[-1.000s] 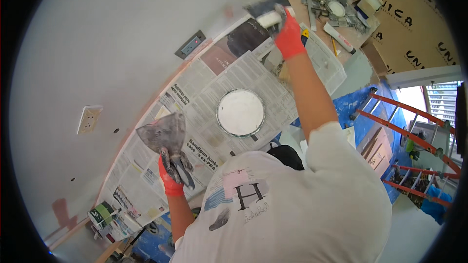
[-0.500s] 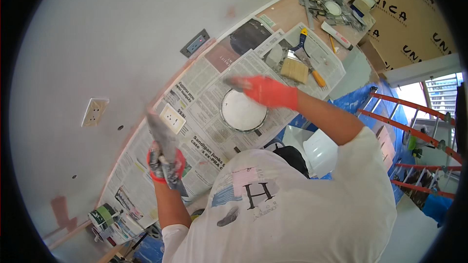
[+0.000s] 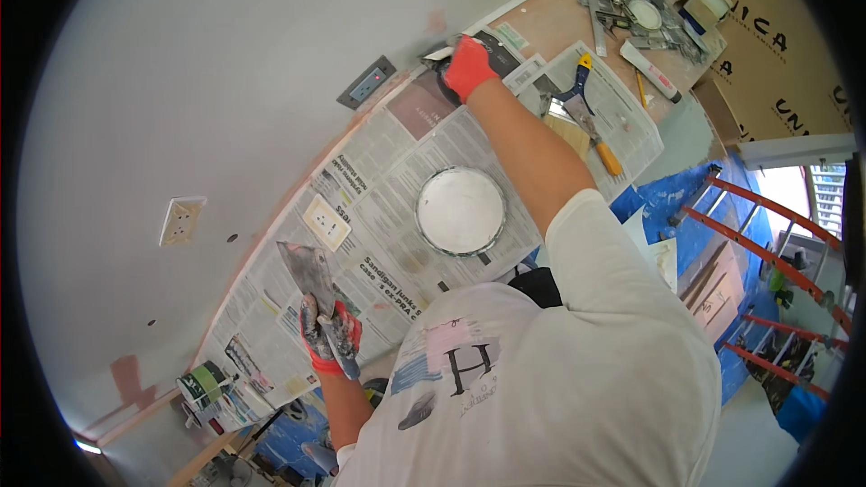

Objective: The person applies pink compound to a wall using a putty knife, smoothing it over a corner and around a wall-mounted electronic device.

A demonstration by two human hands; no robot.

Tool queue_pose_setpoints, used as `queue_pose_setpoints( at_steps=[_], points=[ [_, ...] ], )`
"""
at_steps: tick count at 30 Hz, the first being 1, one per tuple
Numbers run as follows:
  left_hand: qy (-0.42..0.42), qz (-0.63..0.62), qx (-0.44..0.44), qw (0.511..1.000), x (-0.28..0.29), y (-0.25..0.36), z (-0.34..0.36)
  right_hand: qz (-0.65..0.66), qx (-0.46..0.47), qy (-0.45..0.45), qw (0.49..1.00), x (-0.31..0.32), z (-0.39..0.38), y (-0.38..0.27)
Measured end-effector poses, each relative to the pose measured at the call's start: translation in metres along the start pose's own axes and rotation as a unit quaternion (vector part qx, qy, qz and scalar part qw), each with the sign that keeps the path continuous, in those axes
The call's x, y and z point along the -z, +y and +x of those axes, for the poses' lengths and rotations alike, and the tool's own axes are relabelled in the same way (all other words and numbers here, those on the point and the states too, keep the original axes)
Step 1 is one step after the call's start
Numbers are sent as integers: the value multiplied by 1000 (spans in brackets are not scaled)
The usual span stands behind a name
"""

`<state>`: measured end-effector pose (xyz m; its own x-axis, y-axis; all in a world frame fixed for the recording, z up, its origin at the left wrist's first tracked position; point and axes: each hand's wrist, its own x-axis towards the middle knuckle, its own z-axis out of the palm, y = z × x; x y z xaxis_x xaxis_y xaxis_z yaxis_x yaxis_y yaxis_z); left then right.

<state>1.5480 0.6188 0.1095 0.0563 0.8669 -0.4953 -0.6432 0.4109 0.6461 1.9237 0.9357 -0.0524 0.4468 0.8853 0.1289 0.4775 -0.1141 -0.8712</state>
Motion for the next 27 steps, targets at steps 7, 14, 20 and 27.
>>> queue_pose_setpoints(
  at_steps=[7, 14, 20, 27],
  points=[
    [-174, 1, 120, 977, 0, 3, 22, 650, -95, -109, 746, 105, -92, 56],
    [-113, 483, 7, 868, 81, -37, 95, 203, 188, -33, 960, 159, -222, -54],
    [-211, 371, 51, 903, 16, -17, 97, -117, 360, 40, 925, 177, -269, -106],
    [-243, 227, 134, 933, -27, 22, 52, 58, 98, -339, 934, 160, -298, -126]
  ],
)
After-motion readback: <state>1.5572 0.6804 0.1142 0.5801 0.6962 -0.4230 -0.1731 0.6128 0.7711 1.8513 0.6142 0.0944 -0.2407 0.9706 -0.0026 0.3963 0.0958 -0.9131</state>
